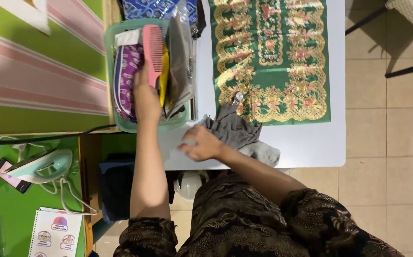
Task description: The person organizes items on a white table by placing a notebook and a beige tote bag into a black plastic bag. They then fold a green and gold patterned cloth, place a pink comb and a grey cloth into a green plastic basket, and wipe the table surface with the grey cloth.
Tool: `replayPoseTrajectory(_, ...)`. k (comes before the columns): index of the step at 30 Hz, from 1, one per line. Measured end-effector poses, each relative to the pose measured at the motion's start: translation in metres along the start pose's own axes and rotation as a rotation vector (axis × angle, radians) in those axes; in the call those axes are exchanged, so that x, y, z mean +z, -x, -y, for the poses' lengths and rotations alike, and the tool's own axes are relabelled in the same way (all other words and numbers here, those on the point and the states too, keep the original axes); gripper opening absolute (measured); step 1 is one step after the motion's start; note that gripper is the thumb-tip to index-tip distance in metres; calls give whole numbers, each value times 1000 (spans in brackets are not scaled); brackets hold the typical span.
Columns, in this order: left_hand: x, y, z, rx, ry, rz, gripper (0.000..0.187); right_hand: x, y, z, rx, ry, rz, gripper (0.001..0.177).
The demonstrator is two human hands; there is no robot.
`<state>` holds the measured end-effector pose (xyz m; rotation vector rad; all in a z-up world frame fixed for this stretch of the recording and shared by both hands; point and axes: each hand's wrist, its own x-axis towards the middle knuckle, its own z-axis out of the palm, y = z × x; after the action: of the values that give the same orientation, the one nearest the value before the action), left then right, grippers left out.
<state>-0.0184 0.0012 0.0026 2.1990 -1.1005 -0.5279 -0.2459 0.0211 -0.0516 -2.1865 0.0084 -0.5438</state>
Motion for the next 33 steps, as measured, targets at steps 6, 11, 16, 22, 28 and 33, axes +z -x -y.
replayPoseTrajectory(6,1,6,-30,12,-203,-233,45,9,102,-97,1136,286,-45,59)
replayPoseTrajectory(11,11,28,-44,35,-250,-344,40,-1,141,-163,1065,565,174,89)
replayPoseTrajectory(16,16,53,-45,12,-156,-432,33,15,169,-196,1233,448,309,63)
replayPoseTrajectory(22,21,61,-41,35,-77,-466,25,3,158,-182,1130,108,20,52)
replayPoseTrajectory(28,19,63,-40,121,108,-458,20,-126,6,-29,872,-273,200,33)
replayPoseTrajectory(33,8,83,-53,117,475,-397,11,-171,-93,28,738,-611,286,29)
